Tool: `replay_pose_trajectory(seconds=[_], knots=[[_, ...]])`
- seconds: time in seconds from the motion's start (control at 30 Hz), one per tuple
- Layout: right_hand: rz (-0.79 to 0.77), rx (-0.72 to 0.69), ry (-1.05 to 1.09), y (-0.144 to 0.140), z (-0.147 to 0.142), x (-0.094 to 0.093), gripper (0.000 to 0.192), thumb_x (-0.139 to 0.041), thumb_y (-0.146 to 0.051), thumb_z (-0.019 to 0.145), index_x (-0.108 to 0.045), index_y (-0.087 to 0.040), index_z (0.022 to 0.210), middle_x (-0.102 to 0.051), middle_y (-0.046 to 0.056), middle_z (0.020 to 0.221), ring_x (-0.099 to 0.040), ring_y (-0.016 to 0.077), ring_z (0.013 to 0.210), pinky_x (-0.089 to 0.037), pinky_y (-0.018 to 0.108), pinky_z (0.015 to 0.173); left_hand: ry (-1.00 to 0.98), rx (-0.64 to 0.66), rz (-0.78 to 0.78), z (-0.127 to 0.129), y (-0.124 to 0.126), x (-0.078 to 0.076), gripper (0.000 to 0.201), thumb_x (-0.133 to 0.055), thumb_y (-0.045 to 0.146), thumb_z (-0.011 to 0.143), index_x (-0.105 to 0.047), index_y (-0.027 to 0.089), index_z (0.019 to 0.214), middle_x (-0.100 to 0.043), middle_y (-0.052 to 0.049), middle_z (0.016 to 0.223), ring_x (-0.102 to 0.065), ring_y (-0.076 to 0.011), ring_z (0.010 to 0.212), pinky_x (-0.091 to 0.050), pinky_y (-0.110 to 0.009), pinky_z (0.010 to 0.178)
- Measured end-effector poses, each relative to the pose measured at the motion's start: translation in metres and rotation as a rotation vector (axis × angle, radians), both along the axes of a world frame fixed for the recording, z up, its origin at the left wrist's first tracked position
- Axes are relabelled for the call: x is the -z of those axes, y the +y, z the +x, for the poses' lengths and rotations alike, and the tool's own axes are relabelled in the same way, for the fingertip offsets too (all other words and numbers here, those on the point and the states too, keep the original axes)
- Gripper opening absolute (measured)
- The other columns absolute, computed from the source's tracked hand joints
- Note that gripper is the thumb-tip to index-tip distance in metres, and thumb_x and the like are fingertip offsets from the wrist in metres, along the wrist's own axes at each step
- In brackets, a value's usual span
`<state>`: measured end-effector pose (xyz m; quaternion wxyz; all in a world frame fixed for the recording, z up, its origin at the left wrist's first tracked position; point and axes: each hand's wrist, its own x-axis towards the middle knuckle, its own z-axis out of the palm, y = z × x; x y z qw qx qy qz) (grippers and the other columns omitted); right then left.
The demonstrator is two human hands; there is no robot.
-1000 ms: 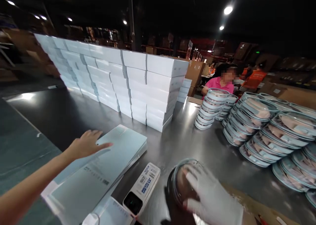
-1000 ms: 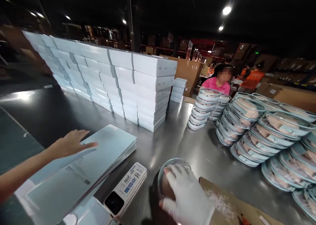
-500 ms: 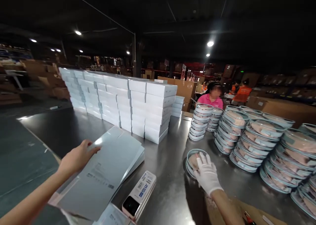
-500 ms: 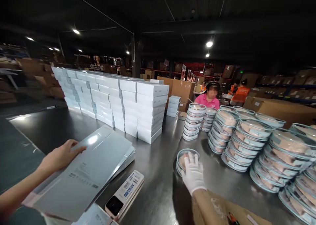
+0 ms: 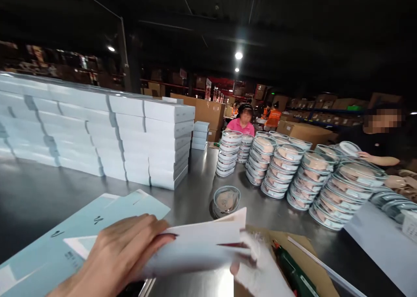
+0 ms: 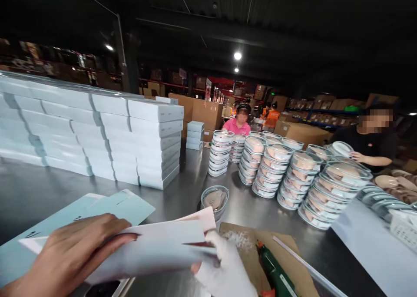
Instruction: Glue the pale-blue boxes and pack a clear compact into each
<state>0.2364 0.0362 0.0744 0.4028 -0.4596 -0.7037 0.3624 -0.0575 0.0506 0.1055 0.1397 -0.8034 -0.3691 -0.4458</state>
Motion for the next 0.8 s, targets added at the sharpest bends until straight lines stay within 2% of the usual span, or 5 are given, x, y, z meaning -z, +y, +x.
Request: replay_pose_trajectory(seconds=[0.13,0.3,0.47,0.63,0.8], knots=[[-0.150,-0.029,-0.018,-0.009,0.010,-0.020,0.040,-0.064,-0.058,0.087,-0.079,-0.024,0.100,-0.078,0.006,0.098,-0.072,0.0263,0.092,-0.057,0.032,0.082,0.106,0.100,-0.128,0.018,0.018,0.018,0.029,-0.042,0.040,0.108,-0.055,0.028,0.131,-0.072,-0.004,0.095,-0.073,-0.0228,0.078,-0.055,-0.032,0.070],[0.164,0.165,-0.376,-0.012,0.011,-0.059,0.035,-0.046,-0.040,0.096,-0.062,-0.022,0.071,-0.059,0.001,0.069,-0.052,0.0153,0.063,-0.045,0.025,0.059,0.229,0.097,-0.463,0.054,0.013,0.045,0.164,-0.093,0.063,0.053,0.026,0.025,0.158,-0.033,-0.029,0.163,-0.043,-0.0508,0.143,-0.050,-0.062,0.106],[0.146,0.116,-0.515,-0.014,0.010,-0.074,0.038,-0.045,-0.040,0.095,-0.035,-0.023,0.063,-0.042,-0.004,0.061,-0.037,0.0120,0.056,-0.031,0.024,0.050,0.134,0.104,-0.841,0.076,0.014,0.044,0.143,-0.097,0.044,0.050,-0.014,0.020,0.164,-0.020,-0.022,0.170,-0.025,-0.0454,0.153,-0.033,-0.061,0.120],[0.221,0.078,-0.491,-0.013,0.015,-0.084,0.030,-0.045,-0.031,0.096,-0.049,-0.023,0.068,-0.049,-0.004,0.064,-0.043,0.0117,0.059,-0.036,0.023,0.056,-0.161,0.250,-1.040,0.071,0.030,0.023,0.069,-0.057,0.038,0.089,-0.044,0.019,0.154,-0.056,-0.013,0.154,-0.058,-0.0347,0.136,-0.042,-0.052,0.116],[0.145,0.141,-0.365,-0.010,0.013,-0.085,0.030,-0.046,-0.033,0.096,-0.055,-0.022,0.069,-0.053,-0.002,0.064,-0.044,0.0124,0.059,-0.038,0.024,0.054,-0.005,0.189,-1.076,0.081,0.016,0.027,0.136,-0.089,0.043,0.059,-0.009,0.011,0.164,-0.003,-0.017,0.173,-0.005,-0.0403,0.158,-0.015,-0.058,0.125]])
